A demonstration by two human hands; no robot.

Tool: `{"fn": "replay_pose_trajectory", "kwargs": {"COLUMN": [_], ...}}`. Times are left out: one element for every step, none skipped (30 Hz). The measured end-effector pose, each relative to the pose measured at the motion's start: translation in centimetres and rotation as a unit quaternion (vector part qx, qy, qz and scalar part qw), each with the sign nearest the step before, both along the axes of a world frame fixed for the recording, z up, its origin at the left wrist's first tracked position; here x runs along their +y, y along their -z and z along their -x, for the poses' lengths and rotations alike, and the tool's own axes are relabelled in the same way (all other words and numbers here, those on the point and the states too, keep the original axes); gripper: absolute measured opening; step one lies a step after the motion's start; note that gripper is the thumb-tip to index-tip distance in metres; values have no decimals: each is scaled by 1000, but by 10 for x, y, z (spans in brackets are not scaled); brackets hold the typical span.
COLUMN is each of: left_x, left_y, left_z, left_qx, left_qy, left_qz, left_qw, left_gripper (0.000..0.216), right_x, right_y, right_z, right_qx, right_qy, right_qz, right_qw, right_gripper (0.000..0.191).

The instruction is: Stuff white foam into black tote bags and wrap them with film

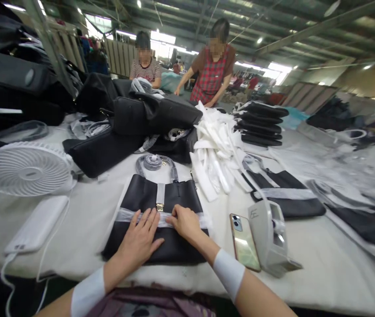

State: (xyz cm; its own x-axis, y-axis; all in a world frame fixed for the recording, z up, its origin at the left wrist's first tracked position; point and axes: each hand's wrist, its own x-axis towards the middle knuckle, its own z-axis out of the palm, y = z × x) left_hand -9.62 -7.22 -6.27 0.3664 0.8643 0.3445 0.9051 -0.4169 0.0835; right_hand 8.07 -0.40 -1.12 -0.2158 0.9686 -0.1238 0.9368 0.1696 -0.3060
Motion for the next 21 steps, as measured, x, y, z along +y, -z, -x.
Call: {"fn": "replay_pose_trajectory", "kwargs": {"left_x": [1, 2, 2, 3, 3, 3, 3, 3, 3, 4, 6, 8, 12, 16, 19, 22, 24, 23, 19, 12, 2], "left_y": [1, 1, 0, -1, -4, -7, -11, -16, -21, -25, -29, -31, -32, -31, -30, -28, -26, -23, -21, -19, -16], "left_z": [0, -1, -1, 0, 1, 4, 9, 15, 22, 31, 41, 51, 60, 68, 74, 78, 81, 82, 81, 79, 75], "left_qx": [-1, -2, -4, -6, -10, -15, -22, -33, -49, -72, -100, -134, -171, -208, -240, -266, -283, -296, -310, -327, -345], "left_qy": [2, 4, 8, 12, 18, 28, 39, 45, 41, 24, -7, -48, -90, -126, -155, -181, -203, -219, -223, -214, -191], "left_qz": [-2, -3, -6, -9, -13, -18, -24, -33, -46, -60, -73, -80, -72, -44, 2, 59, 116, 165, 203, 230, 251], "left_qw": [1000, 1000, 1000, 1000, 1000, 999, 999, 998, 997, 995, 992, 987, 979, 969, 958, 945, 930, 915, 902, 891, 884], "left_gripper": [66, 65, 63, 61, 58, 55, 52, 50, 48, 48, 49, 51, 56, 61, 66, 71, 74, 75, 75, 74, 74], "right_x": [-2, -3, -4, -4, -5, -5, -7, -11, -16, -24, -35, -47, -61, -76, -90, -102, -113, -121, -127, -131, -135], "right_y": [1, 3, 4, 4, 3, 1, -3, -7, -13, -18, -21, -23, -22, -17, -9, 2, 15, 29, 41, 51, 58], "right_z": [1, 2, 2, 2, 1, -1, -4, -8, -14, -21, -29, -38, -48, -57, -65, -72, -77, -80, -82, -82, -80], "right_qx": [10, 21, 35, 49, 64, 80, 95, 108, 125, 143, 161, 178, 196, 212, 233, 260, 291, 327, 366, 407, 445], "right_qy": [0, -2, -6, -11, -15, -20, -23, -26, -24, -11, 15, 55, 104, 157, 205, 241, 268, 291, 307, 318, 324], "right_qz": [-6, -13, -20, -28, -35, -42, -50, -57, -69, -87, -110, -129, -138, -124, -83, -15, 64, 123, 158, 173, 172], "right_qw": [1000, 1000, 999, 998, 997, 996, 994, 992, 990, 986, 981, 974, 965, 957, 947, 935, 916, 891, 864, 839, 817], "right_gripper": [17, 16, 14, 11, 9, 7, 6, 7, 11, 16, 23, 33, 44, 53, 59, 63, 66, 66, 66, 64, 63]}}
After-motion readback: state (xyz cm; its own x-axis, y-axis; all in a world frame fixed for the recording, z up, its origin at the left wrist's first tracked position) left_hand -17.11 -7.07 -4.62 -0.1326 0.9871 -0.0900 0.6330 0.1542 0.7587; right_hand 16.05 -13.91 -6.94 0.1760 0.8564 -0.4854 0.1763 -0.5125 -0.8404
